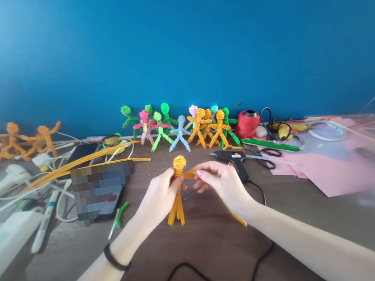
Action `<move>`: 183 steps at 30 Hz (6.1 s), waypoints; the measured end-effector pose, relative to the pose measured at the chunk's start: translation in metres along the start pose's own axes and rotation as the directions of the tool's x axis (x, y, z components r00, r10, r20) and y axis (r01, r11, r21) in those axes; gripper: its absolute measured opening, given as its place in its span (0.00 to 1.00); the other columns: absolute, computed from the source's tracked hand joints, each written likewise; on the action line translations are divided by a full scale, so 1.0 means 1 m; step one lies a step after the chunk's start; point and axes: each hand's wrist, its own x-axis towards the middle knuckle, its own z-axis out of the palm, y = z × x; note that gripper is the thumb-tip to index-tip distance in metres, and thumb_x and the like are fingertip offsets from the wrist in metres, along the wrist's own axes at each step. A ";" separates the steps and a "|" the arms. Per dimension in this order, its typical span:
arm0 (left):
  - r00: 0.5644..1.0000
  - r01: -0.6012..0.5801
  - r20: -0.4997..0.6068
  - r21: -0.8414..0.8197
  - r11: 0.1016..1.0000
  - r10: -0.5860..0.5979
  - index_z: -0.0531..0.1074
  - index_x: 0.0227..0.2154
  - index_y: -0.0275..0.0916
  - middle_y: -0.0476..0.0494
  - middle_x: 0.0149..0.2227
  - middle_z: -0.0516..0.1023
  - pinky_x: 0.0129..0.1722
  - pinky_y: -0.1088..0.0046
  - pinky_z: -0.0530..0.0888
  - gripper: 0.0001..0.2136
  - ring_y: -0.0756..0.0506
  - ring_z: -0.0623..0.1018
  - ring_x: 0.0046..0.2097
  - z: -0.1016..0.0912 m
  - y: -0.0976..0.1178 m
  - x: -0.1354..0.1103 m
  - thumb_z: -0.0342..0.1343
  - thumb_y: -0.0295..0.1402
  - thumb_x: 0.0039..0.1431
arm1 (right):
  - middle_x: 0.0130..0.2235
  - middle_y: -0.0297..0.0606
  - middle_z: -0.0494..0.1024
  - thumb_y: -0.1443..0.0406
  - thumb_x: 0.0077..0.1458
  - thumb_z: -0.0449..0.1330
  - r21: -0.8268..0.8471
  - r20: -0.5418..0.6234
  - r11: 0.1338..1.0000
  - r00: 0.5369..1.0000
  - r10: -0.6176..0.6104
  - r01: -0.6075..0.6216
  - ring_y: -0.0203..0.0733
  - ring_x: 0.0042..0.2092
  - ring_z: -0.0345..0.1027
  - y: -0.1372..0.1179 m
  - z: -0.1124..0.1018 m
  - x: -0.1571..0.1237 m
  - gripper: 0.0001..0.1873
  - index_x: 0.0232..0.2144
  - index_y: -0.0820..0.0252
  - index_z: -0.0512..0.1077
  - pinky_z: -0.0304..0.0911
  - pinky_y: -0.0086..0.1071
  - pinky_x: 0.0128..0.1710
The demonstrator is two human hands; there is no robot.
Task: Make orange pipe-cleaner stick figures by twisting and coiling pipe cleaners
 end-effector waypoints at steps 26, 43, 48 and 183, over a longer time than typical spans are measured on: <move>0.998 -0.015 -0.061 0.159 0.987 0.025 0.56 0.22 0.41 0.50 0.21 0.68 0.25 0.75 0.61 0.09 0.48 0.69 0.25 0.008 0.012 -0.006 0.39 0.32 0.57 | 0.28 0.34 0.76 0.65 0.53 0.53 -0.480 0.218 0.772 0.909 -0.355 0.417 0.36 0.27 0.70 0.018 0.005 -0.019 0.05 0.30 0.57 0.69 0.64 0.28 0.29; 0.990 -0.083 -0.109 0.027 0.996 0.085 0.59 0.32 0.40 0.45 0.29 0.73 0.33 0.72 0.67 0.08 0.47 0.73 0.32 0.012 -0.005 -0.006 0.35 0.32 0.58 | 0.32 0.34 0.77 0.68 0.49 0.55 -0.305 0.281 0.912 0.941 -0.188 0.273 0.34 0.28 0.70 0.024 0.001 -0.009 0.10 0.34 0.57 0.74 0.64 0.28 0.29; 0.983 -0.082 -0.157 0.095 0.992 0.096 0.60 0.31 0.40 0.47 0.25 0.71 0.32 0.71 0.67 0.08 0.47 0.71 0.27 0.013 -0.009 -0.005 0.37 0.34 0.58 | 0.32 0.36 0.77 0.66 0.46 0.58 -0.025 0.329 0.999 0.944 0.032 -0.025 0.30 0.21 0.67 0.024 -0.003 0.003 0.07 0.30 0.60 0.75 0.57 0.23 0.17; 0.982 0.152 0.177 -0.536 0.830 -0.065 0.70 0.35 0.37 0.47 0.34 0.74 0.42 0.70 0.66 0.11 0.46 0.71 0.40 -0.001 0.005 0.000 0.54 0.37 0.51 | 0.20 0.30 0.66 0.62 0.48 0.54 -0.484 0.144 0.860 0.984 -0.101 0.159 0.33 0.23 0.57 0.013 -0.015 0.008 0.09 0.24 0.62 0.70 0.52 0.26 0.24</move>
